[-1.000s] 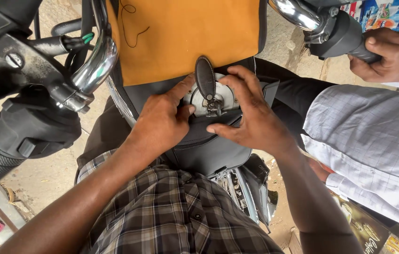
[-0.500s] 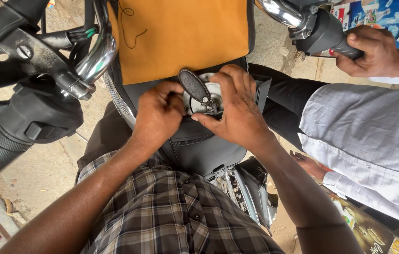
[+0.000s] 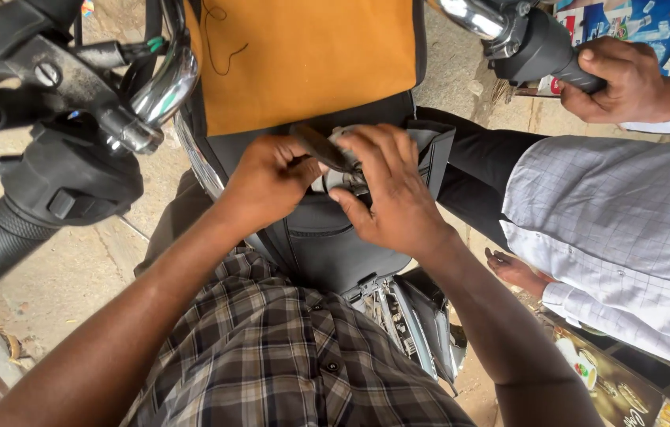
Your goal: Repairing and adjusting the fuel tank cap assembly on a motorcycle.
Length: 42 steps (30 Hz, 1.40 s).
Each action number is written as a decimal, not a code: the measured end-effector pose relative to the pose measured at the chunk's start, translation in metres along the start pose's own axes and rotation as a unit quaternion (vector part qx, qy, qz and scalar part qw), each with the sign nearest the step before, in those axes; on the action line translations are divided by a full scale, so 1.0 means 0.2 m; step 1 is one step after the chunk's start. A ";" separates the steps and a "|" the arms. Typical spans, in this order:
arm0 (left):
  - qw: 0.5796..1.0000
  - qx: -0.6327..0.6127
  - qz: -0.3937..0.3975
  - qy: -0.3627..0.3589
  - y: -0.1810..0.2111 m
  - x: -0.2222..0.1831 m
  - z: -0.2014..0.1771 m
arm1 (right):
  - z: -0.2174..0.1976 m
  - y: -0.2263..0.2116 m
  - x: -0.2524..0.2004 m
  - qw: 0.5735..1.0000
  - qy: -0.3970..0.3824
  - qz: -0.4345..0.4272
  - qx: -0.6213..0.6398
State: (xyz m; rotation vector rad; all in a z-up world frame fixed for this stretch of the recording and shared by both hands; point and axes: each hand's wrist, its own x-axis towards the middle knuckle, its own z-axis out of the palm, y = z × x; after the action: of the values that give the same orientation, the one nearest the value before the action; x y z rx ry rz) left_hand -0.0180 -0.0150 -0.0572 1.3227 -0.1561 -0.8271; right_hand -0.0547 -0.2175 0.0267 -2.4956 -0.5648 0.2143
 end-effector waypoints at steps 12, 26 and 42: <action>0.954 0.157 0.221 0.126 0.28 -0.13 0.22 | -0.15 -0.23 -0.20 0.977 0.114 -0.002 -0.179; 0.982 -0.031 -0.021 0.184 0.22 -0.07 0.22 | 0.19 -0.19 -0.61 0.958 0.237 0.013 -0.159; 0.713 0.641 0.223 -0.174 0.44 -0.39 0.47 | -0.43 -0.19 -0.24 0.990 0.126 0.039 -0.042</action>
State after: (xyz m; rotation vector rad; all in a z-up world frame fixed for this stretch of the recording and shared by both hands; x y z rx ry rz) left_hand -0.0861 -0.0399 0.0740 2.2403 -1.5272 -0.4664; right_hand -0.0880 -0.2532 0.1207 -2.5765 -0.3789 -0.0983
